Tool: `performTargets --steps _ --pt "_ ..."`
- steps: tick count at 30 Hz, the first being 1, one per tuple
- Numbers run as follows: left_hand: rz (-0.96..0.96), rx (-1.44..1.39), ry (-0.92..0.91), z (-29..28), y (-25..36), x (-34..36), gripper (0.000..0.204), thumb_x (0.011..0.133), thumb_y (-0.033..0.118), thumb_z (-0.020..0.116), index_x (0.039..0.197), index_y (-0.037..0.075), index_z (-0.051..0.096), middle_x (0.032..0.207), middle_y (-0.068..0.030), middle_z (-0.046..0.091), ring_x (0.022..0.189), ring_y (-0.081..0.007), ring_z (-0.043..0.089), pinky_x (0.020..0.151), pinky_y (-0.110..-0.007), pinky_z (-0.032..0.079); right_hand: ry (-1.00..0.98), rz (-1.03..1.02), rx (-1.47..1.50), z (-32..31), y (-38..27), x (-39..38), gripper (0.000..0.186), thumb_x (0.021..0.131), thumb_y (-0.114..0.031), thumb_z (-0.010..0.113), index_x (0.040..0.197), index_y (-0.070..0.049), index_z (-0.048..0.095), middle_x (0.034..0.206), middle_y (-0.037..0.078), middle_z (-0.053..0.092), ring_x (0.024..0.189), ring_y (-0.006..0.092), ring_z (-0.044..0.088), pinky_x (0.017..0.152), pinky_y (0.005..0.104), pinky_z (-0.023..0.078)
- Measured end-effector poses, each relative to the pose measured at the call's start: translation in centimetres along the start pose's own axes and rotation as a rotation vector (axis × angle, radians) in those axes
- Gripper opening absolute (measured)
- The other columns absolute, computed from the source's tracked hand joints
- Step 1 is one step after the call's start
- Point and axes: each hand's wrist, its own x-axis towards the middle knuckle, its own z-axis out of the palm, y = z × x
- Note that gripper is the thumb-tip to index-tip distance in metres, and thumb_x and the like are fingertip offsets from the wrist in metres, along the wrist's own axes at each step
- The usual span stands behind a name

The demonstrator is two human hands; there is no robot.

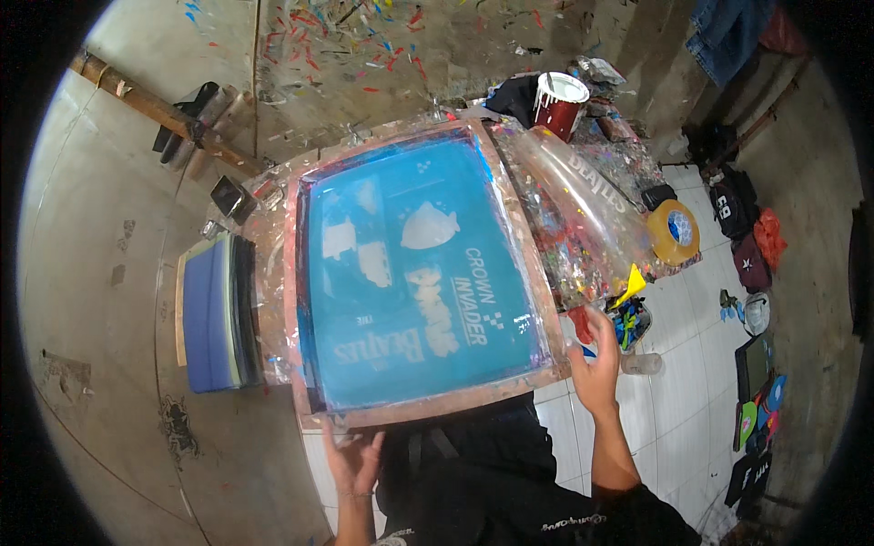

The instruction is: The person adjusts a screen printing frame on a workbench, opens a container of ink, and applies adhesive tape to the edges of the screen.

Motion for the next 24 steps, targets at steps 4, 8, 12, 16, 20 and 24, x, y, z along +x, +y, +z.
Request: performTargets --steps 4,8,12,16,20,24 --pt "0.216 0.258 0.165 -2.9 4.0 1.0 0.057 0.092 0.045 0.056 0.127 0.001 0.046 0.124 -0.015 0.052 0.118 -0.0275 0.051 0.106 -0.048 0.037 -0.108 0.06 -0.187 1.4 0.5 2.8 0.058 0.077 -0.008 0.065 0.129 0.004 0.044 0.126 0.024 0.053 0.118 0.04 0.049 0.106 0.0475 0.032" --pt "0.96 0.719 0.335 -4.2 5.0 3.6 0.033 0.095 0.018 0.057 0.124 0.003 0.051 0.123 -0.0127 0.055 0.115 -0.022 0.053 0.102 -0.041 0.039 -0.182 0.002 -0.241 2.7 -0.4 4.6 0.064 0.076 -0.012 0.066 0.133 0.005 0.042 0.129 0.027 0.05 0.122 0.0421 0.047 0.105 0.046 0.034" --pt "0.963 1.086 0.094 0.0 7.6 3.4 0.041 0.095 0.008 0.053 0.134 -0.004 0.043 0.14 -0.0167 0.046 0.132 -0.0258 0.042 0.11 -0.038 0.03 -0.224 -0.14 -0.33 3.1 -1.1 6.9 0.065 0.077 -0.014 0.068 0.133 0.006 0.041 0.132 0.026 0.048 0.123 0.0417 0.046 0.105 0.0439 0.035" --pt "0.811 1.279 -0.118 1.6 10.2 5.8 0.065 0.087 0.005 0.06 0.144 -0.003 0.031 0.149 -0.0182 0.035 0.14 -0.0285 0.03 0.115 -0.038 0.021 -0.288 -0.239 -0.363 4.2 -2.3 10.0 0.062 0.08 -0.016 0.067 0.132 0.006 0.042 0.133 0.025 0.046 0.123 0.0418 0.046 0.105 0.0437 0.036" --pt "0.638 1.323 -0.314 3.7 10.9 7.6 0.077 0.083 0.004 0.064 0.148 -0.002 0.023 0.154 -0.0189 0.025 0.144 -0.0285 0.022 0.117 -0.038 0.016 -0.361 -0.325 -0.36 6.7 -2.7 14.4 0.06 0.081 -0.017 0.066 0.131 0.006 0.043 0.131 0.025 0.046 0.123 0.0416 0.045 0.105 0.0434 0.036" --pt "0.712 1.419 -0.274 3.6 11.0 9.8 0.077 0.083 0.001 0.063 0.148 -0.005 0.023 0.152 -0.0192 0.028 0.141 -0.0279 0.028 0.116 -0.037 0.02 -0.431 -0.458 -0.367 11.6 -1.9 20.5 0.054 0.084 -0.02 0.065 0.127 0.006 0.047 0.129 0.025 0.048 0.123 0.0407 0.045 0.105 0.0436 0.036"
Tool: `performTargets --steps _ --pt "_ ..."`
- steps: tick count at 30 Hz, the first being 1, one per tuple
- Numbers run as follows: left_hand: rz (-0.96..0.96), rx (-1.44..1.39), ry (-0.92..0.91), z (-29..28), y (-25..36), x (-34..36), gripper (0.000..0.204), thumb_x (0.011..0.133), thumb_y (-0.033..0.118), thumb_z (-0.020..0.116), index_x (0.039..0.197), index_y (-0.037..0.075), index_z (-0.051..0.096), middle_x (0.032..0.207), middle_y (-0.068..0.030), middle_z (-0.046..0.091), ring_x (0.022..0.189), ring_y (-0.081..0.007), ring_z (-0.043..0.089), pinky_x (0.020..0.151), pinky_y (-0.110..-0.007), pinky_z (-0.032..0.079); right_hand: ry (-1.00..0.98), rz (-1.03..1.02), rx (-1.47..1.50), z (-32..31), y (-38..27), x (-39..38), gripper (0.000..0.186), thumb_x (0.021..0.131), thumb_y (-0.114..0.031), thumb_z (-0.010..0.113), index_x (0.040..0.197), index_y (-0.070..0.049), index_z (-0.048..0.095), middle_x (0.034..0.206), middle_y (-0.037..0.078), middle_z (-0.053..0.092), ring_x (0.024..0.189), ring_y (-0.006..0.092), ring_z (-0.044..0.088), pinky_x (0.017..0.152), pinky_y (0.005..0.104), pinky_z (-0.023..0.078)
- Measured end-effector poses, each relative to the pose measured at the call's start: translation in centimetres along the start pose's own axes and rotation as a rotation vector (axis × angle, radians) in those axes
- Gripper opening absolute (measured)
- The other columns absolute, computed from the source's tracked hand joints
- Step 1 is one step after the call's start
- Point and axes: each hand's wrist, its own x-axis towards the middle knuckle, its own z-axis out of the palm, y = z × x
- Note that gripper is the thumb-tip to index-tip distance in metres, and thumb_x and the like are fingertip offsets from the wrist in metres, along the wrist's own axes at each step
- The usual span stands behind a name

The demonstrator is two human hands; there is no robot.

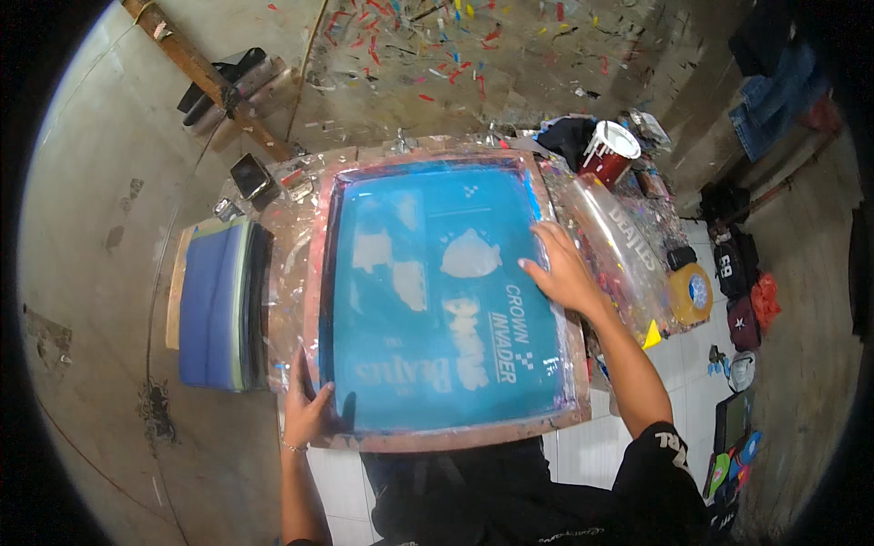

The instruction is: The person adjusts a screen printing frame on a workbench, opens a container of ink, and applies adhesive tape to the edges of the screen.

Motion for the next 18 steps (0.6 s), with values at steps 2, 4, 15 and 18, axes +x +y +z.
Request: performTargets --steps 2,4,15,18 --pt "-0.019 -0.039 0.008 -0.2 -1.1 -0.2 0.075 0.084 0.001 0.061 0.148 -0.005 0.021 0.152 -0.0192 0.027 0.141 -0.0274 0.028 0.116 -0.037 0.02 -0.009 -0.053 0.003 1.8 1.0 4.4 0.052 0.086 -0.022 0.065 0.125 0.007 0.048 0.128 0.025 0.048 0.122 0.0407 0.045 0.105 0.0439 0.036" --pt "-0.081 -0.097 -0.005 -0.2 -1.9 -0.3 0.073 0.086 -0.001 0.058 0.148 -0.005 0.021 0.152 -0.019 0.027 0.141 -0.0266 0.028 0.115 -0.037 0.021 -0.021 -0.115 0.002 3.9 2.0 9.2 0.05 0.09 -0.029 0.061 0.123 0.007 0.05 0.127 0.026 0.05 0.122 0.0408 0.046 0.105 0.0447 0.037" --pt "-0.147 -0.029 0.055 0.2 -0.1 0.4 0.073 0.084 -0.003 0.058 0.147 -0.007 0.022 0.149 -0.0205 0.032 0.14 -0.0268 0.029 0.115 -0.036 0.019 -0.129 -0.014 -0.272 13.1 2.7 28.2 0.05 0.094 -0.042 0.05 0.102 0.004 0.068 0.106 0.027 0.065 0.106 0.0437 0.059 0.097 0.0512 0.041" --pt "-0.187 -0.012 0.051 0.4 1.0 0.7 0.073 0.083 -0.004 0.059 0.147 -0.008 0.022 0.149 -0.0209 0.032 0.14 -0.0267 0.029 0.115 -0.036 0.02 -0.249 0.102 -0.274 14.6 3.6 29.9 0.055 0.091 -0.048 0.05 0.095 0.002 0.071 0.1 0.028 0.067 0.097 0.0457 0.063 0.089 0.054 0.047"
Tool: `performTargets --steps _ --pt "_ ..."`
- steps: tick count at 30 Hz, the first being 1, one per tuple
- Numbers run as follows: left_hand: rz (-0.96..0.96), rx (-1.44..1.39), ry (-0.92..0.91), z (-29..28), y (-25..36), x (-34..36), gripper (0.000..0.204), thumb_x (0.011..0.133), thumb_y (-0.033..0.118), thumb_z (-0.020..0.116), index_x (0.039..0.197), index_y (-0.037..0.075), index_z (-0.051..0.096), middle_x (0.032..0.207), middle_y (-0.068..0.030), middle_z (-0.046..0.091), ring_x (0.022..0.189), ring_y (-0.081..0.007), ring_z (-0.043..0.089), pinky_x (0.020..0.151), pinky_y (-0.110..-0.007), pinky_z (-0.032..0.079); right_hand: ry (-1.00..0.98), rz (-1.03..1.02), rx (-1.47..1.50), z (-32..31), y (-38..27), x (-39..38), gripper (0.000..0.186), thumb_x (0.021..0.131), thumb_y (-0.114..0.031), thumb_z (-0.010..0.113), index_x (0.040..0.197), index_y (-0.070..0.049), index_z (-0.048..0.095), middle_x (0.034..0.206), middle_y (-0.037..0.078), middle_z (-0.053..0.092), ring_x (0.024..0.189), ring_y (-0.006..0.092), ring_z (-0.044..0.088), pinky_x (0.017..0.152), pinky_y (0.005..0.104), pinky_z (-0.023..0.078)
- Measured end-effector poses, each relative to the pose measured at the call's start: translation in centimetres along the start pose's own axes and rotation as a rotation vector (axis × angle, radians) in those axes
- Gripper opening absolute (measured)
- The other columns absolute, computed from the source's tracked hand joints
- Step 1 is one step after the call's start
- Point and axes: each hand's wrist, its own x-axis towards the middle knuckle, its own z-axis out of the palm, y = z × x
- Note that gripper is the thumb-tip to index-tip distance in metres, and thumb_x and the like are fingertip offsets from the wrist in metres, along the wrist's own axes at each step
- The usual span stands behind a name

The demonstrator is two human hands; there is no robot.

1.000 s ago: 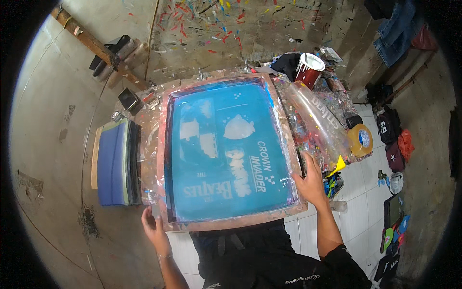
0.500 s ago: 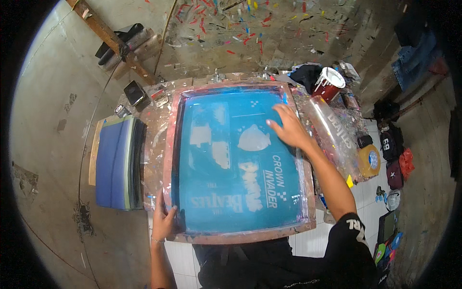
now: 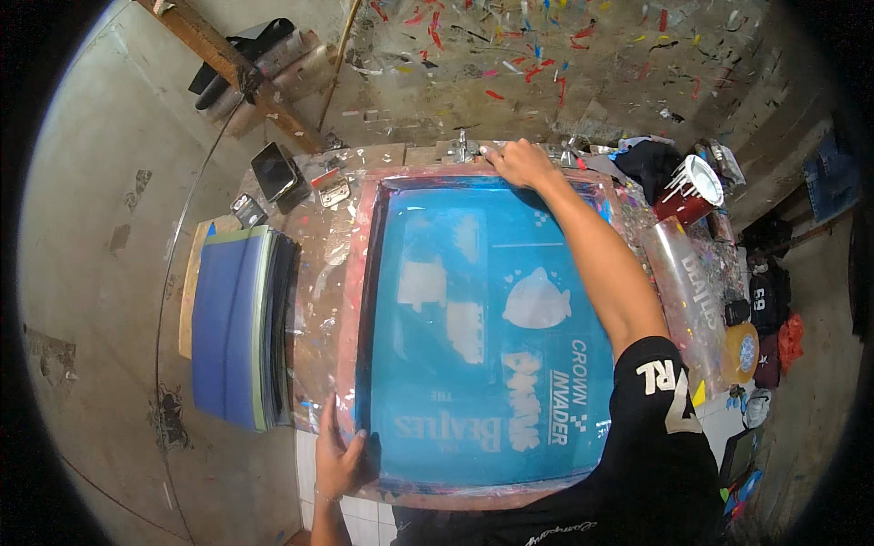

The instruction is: The person adjusts a screen printing frame on a workbench, opens a container of ink, and applies adhesive tape to the edges of the screen.

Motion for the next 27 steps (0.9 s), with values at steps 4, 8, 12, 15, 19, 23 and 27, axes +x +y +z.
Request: performTargets --steps 4,8,12,15,19,23,27 --pt "-0.034 0.001 -0.029 -0.3 -1.5 -0.1 0.071 0.085 -0.006 0.057 0.147 -0.008 0.022 0.148 -0.0202 0.034 0.138 -0.0261 0.032 0.114 -0.036 0.022 0.013 0.005 0.035 1.2 0.7 0.7 0.058 0.091 -0.05 0.049 0.092 0.004 0.071 0.1 0.029 0.066 0.098 0.0461 0.062 0.088 0.0537 0.048" --pt "-0.053 -0.057 -0.034 -0.4 -1.0 -0.1 0.07 0.086 -0.006 0.058 0.146 -0.008 0.024 0.146 -0.0197 0.037 0.135 -0.0251 0.036 0.112 -0.035 0.026 -0.044 0.099 0.05 -0.3 -0.8 -0.2 0.061 0.09 -0.052 0.049 0.087 0.005 0.071 0.094 0.031 0.066 0.094 0.0478 0.062 0.086 0.0529 0.048" --pt "-0.054 -0.125 0.007 -0.4 -0.9 0.2 0.068 0.086 -0.005 0.06 0.145 -0.008 0.027 0.144 -0.0193 0.039 0.134 -0.0242 0.037 0.111 -0.035 0.028 0.036 0.055 0.022 -0.4 -0.4 -0.1 0.063 0.089 -0.054 0.05 0.086 0.006 0.07 0.091 0.031 0.066 0.09 0.0481 0.063 0.084 0.0536 0.048" --pt "-0.044 -0.147 0.02 -0.4 -0.8 0.2 0.068 0.086 -0.005 0.061 0.145 -0.009 0.028 0.145 -0.02 0.038 0.135 -0.0246 0.036 0.112 -0.035 0.027 0.002 0.059 0.044 -0.8 -0.7 -0.1 0.065 0.088 -0.055 0.049 0.085 0.006 0.07 0.09 0.03 0.066 0.088 0.0475 0.063 0.084 0.0526 0.048" --pt "-0.039 -0.132 0.046 0.0 -1.0 -0.1 0.067 0.086 -0.006 0.06 0.144 -0.01 0.027 0.148 -0.0212 0.035 0.137 -0.0256 0.034 0.113 -0.036 0.025 0.016 0.032 0.008 0.0 -0.6 -0.3 0.068 0.089 -0.058 0.047 0.081 0.005 0.07 0.088 0.028 0.067 0.087 0.0451 0.064 0.09 0.0507 0.045" --pt "-0.022 -0.121 0.04 0.3 -1.2 0.0 0.067 0.086 -0.006 0.06 0.144 -0.01 0.027 0.148 -0.0217 0.034 0.138 -0.0264 0.034 0.113 -0.036 0.025 0.153 -0.065 -0.081 0.9 0.1 -1.0 0.067 0.092 -0.056 0.044 0.077 0.003 0.071 0.085 0.025 0.068 0.084 0.0409 0.065 0.09 0.0496 0.043" --pt "-0.088 -0.121 0.025 -0.1 -1.4 0.1 0.068 0.086 -0.006 0.058 0.144 -0.011 0.024 0.149 -0.0243 0.031 0.14 -0.0288 0.029 0.115 -0.037 0.022 0.172 -0.094 -0.097 1.5 -0.4 -1.0 0.063 0.094 -0.054 0.043 0.083 0.001 0.072 0.088 0.023 0.069 0.09 0.0375 0.065 0.09 0.0525 0.04"
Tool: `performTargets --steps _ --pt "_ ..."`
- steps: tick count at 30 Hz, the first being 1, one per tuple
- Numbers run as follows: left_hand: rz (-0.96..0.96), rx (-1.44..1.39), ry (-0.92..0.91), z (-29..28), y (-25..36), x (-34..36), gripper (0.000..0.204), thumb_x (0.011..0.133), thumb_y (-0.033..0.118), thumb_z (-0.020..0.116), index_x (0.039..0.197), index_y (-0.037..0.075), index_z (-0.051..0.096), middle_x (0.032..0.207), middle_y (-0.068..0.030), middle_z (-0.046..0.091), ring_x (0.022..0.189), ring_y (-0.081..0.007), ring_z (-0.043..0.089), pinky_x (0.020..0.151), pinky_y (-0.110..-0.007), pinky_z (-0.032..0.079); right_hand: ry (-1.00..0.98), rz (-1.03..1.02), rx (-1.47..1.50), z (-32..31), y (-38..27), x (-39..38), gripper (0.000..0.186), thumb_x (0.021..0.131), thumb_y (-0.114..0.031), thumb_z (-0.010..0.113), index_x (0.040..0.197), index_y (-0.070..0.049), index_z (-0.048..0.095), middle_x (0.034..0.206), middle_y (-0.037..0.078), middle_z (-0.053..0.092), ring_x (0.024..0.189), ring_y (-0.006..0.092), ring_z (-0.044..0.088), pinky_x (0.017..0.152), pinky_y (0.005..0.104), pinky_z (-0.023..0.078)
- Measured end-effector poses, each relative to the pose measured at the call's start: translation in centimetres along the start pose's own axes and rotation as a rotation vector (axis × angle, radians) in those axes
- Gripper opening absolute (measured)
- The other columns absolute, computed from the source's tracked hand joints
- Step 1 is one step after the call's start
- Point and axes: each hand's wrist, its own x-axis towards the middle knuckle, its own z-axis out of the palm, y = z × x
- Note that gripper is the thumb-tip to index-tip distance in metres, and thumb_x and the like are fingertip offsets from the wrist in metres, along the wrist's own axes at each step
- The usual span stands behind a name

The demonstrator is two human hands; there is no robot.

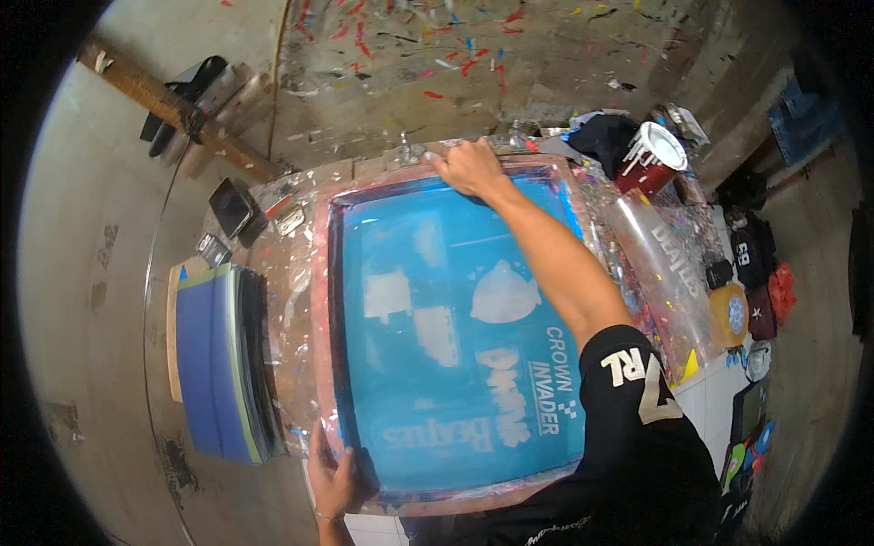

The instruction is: The person adjusts a screen printing frame on a workbench, opens a container of ink, and applies adhesive tape to the edges of the screen.

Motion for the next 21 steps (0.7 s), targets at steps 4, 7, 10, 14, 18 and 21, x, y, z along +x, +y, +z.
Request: performTargets --steps 4,7,10,14,18,21 --pt "0.038 -0.001 -0.009 0.1 0.1 -0.1 0.069 0.085 -0.006 0.058 0.144 -0.012 0.023 0.15 -0.0262 0.029 0.141 -0.0303 0.028 0.116 -0.037 0.019 0.097 -0.099 0.119 0.5 0.4 -1.6 0.062 0.092 -0.055 0.047 0.119 0.0 0.059 0.116 0.024 0.062 0.115 0.0368 0.056 0.099 0.0538 0.033" --pt "0.055 -0.013 -0.014 0.4 1.0 -0.1 0.068 0.085 -0.005 0.059 0.144 -0.012 0.024 0.149 -0.0255 0.031 0.14 -0.0296 0.03 0.115 -0.037 0.021 0.076 -0.129 -0.031 0.4 0.8 -2.3 0.063 0.091 -0.054 0.051 0.125 -0.001 0.055 0.123 0.023 0.059 0.121 0.038 0.051 0.101 0.055 0.031" --pt "0.065 -0.013 -0.01 0.5 1.0 -0.4 0.068 0.085 -0.004 0.059 0.144 -0.012 0.025 0.148 -0.0246 0.033 0.14 -0.0288 0.032 0.114 -0.037 0.024 0.081 -0.152 -0.013 1.1 1.3 -2.5 0.062 0.09 -0.052 0.055 0.123 0.0 0.056 0.123 0.022 0.059 0.123 0.038 0.049 0.103 0.0552 0.03" --pt "0.082 0.029 0.012 0.3 0.7 -0.5 0.067 0.086 -0.004 0.057 0.144 -0.012 0.026 0.148 -0.0241 0.034 0.139 -0.0284 0.033 0.113 -0.036 0.025 0.026 -0.151 0.014 0.9 1.0 -2.6 0.061 0.089 -0.053 0.056 0.121 0.0 0.058 0.122 0.022 0.06 0.121 0.0369 0.051 0.104 0.0548 0.03" --pt "0.104 -0.014 -0.035 0.2 0.8 -0.2 0.066 0.085 -0.006 0.056 0.144 -0.012 0.026 0.148 -0.0241 0.034 0.139 -0.0283 0.033 0.114 -0.036 0.025 0.034 -0.129 0.017 0.7 1.0 -2.7 0.061 0.089 -0.053 0.056 0.12 0.0 0.059 0.12 0.021 0.061 0.12 0.0365 0.051 0.104 0.055 0.031" --pt "0.145 0.016 0.03 0.0 0.2 -0.3 0.065 0.085 -0.008 0.055 0.144 -0.012 0.026 0.147 -0.0241 0.035 0.139 -0.028 0.032 0.114 -0.036 0.024 -0.008 -0.093 -0.004 0.4 0.2 -2.8 0.063 0.089 -0.054 0.056 0.121 0.0 0.058 0.124 0.022 0.059 0.123 0.037 0.049 0.106 0.0561 0.029"
